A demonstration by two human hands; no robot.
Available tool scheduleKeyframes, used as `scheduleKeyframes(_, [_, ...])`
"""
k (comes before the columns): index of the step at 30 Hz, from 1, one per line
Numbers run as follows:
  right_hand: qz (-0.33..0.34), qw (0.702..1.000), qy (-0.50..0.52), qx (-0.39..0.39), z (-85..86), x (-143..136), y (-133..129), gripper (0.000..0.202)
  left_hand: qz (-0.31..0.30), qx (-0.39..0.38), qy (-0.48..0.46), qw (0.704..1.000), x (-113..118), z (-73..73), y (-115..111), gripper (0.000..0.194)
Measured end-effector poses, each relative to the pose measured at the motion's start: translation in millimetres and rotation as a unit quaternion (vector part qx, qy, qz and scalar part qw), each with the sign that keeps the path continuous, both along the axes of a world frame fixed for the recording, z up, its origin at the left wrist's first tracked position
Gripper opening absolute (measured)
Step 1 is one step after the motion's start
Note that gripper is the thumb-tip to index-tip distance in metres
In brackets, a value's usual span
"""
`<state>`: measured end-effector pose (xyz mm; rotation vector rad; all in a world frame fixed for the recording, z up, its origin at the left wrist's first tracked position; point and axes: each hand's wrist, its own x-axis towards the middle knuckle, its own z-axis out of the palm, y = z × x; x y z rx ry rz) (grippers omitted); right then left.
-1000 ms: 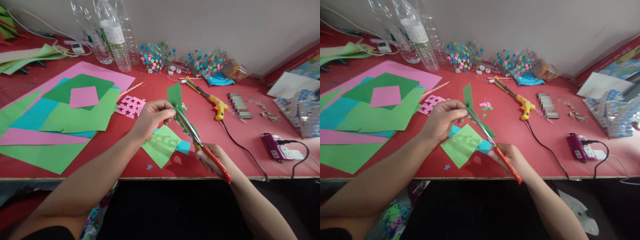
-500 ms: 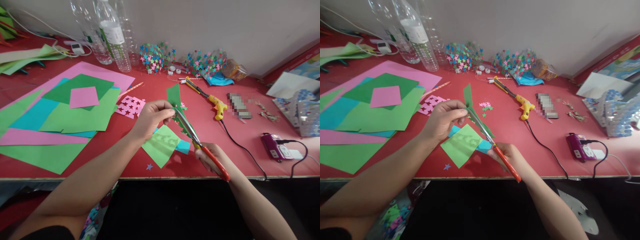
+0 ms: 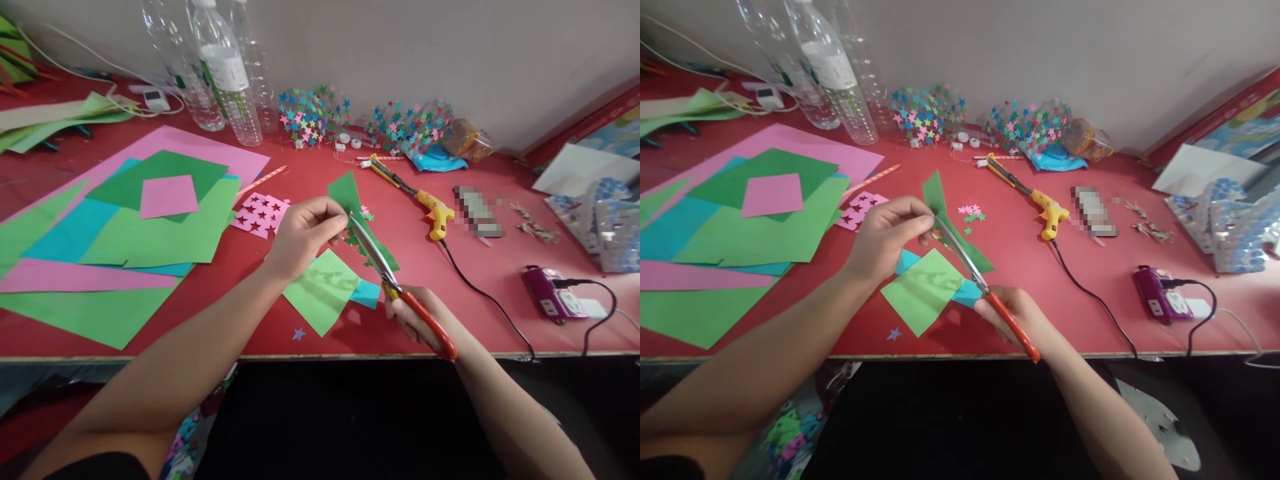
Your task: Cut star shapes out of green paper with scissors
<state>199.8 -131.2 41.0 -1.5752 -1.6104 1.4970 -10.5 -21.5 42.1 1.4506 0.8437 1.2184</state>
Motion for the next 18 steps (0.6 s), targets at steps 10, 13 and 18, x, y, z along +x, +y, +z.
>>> scheduleKeyframes(10, [0.025,0.999,0.034,0.008,-1.7,0,1,0.055,0.026,0.050,0.033,0.998,6,0.5,-12,0.016])
scheduleKeyframes(13, [0.035,0.999,0.026,0.016,5.2,2,2,0.055,0.015,0.049,0.038,0.998,4,1.4,-11,0.015])
scheduleKeyframes(18, [0.030,0.999,0.006,0.024,9.0,7,2,0.054,0.013,0.055,0.051,0.997,0,2.8,-6,0.012])
